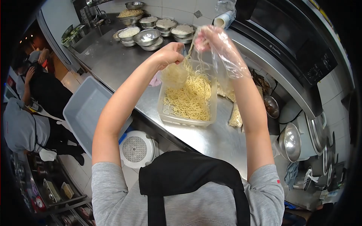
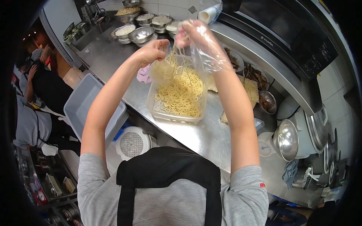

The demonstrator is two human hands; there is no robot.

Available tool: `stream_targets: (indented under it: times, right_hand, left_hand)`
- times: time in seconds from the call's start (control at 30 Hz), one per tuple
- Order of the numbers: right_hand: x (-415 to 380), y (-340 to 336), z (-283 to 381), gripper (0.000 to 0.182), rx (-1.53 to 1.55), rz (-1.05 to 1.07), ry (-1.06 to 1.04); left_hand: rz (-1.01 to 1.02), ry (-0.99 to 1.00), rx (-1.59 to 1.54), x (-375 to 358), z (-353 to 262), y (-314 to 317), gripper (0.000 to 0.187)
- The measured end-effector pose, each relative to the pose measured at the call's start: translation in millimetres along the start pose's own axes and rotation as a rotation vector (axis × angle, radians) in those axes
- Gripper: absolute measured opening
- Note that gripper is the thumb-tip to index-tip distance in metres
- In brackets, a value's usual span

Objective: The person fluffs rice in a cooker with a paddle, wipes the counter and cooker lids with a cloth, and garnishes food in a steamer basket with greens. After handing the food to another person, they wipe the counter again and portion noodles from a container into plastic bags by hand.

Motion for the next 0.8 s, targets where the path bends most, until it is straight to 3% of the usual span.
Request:
stream_targets:
  times: [0.07, 0.13, 0.23, 0.33, 0.37, 0.47, 0.63, 0.73, 0.8]
  right_hand:
    - [16.3, 7.0, 3.3, 0.026, 0.066, -0.014, -0.015]
    - [19.7, 22.1, 2.4, 0.017, 0.202, -0.037, -0.119]
    - [14.5, 33.6, -29.4, 0.016, 0.056, -0.023, -0.093]
    - [-9.2, 38.6, -43.4, 0.019, 0.013, -0.020, 0.063]
    - [-12.9, 35.2, -33.2, 0.026, 0.044, -0.014, -0.018]
    - [-6.9, 14.2, -7.2, 0.022, 0.137, -0.009, -0.053]
    - [-3.9, -18.4, 48.3, 0.022, 0.044, -0.115, -0.263]
    - [-13.0, -29.9, 53.5, 0.022, 0.087, -0.151, -0.302]
    - [-30.4, -35.6, 50.7, 0.020, 0.131, -0.286, -0.408]
  left_hand:
    - [-0.017, -0.020, -0.010, -5.1, -2.7, 0.0, 0.068]
    - [0.116, -0.059, -0.128, -9.7, -4.7, 5.2, 0.062]
    - [0.039, -0.057, -0.244, -21.0, -12.7, 2.7, 0.051]
    - [0.087, -0.039, -0.242, -15.1, -6.3, -7.6, 0.057]
    - [0.085, -0.036, -0.245, -15.2, -5.2, -9.0, 0.057]
    - [0.059, -0.050, -0.207, -12.2, 1.5, -11.8, 0.065]
    - [-0.032, -0.074, -0.113, -8.8, 6.7, -29.3, 0.072]
    - [-0.128, -0.057, -0.138, -13.2, -0.3, -46.4, 0.071]
    - [-0.122, -0.063, -0.148, -12.9, -2.0, -51.9, 0.071]
Point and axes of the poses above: each hand's wrist, its own x-axis towards the middle knuckle, its own y-axis out of the palm, z = x × y, the point moved 7 cm from there along x, towards the middle knuckle, and after that the axes turned 5 degrees about z, right-handed, at the moved point
